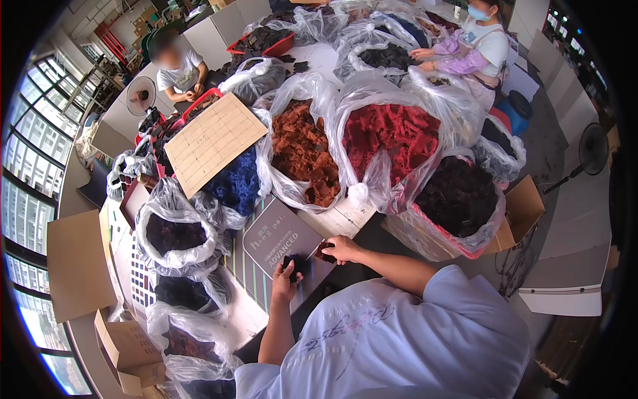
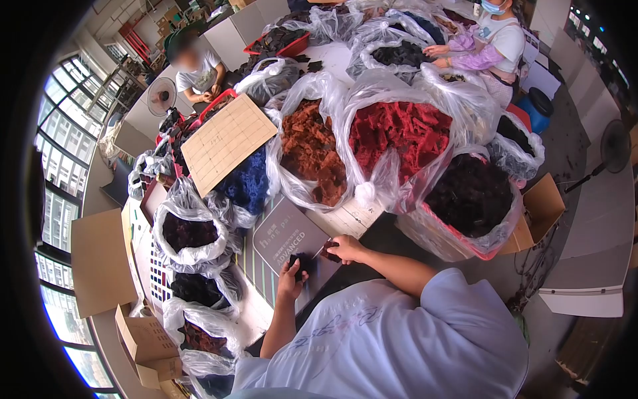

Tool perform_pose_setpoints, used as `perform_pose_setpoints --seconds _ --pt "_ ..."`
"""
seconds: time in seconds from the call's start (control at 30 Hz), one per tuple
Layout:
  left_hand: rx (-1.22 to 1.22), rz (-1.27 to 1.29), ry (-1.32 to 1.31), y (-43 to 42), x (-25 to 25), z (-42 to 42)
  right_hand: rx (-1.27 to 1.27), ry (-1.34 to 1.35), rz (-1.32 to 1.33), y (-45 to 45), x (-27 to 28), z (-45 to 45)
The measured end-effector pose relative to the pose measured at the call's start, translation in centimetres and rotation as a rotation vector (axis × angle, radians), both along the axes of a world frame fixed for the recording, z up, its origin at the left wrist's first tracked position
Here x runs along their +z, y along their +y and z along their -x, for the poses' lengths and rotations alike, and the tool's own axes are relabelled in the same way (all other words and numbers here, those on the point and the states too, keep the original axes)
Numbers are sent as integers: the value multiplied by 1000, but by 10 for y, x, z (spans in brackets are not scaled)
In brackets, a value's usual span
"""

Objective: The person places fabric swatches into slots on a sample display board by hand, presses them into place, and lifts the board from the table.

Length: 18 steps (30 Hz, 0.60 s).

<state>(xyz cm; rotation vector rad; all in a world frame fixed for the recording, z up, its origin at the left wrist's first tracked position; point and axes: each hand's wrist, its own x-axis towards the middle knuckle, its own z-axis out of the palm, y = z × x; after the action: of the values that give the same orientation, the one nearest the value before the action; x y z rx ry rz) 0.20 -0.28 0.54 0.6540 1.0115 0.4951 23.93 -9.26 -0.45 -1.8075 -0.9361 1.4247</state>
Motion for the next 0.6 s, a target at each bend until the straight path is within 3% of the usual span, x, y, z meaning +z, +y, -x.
perform_pose_setpoints --seconds 0.6 --pt "-2 -6 5 0 -2 1 -9 -3 -4 -1 2 0"
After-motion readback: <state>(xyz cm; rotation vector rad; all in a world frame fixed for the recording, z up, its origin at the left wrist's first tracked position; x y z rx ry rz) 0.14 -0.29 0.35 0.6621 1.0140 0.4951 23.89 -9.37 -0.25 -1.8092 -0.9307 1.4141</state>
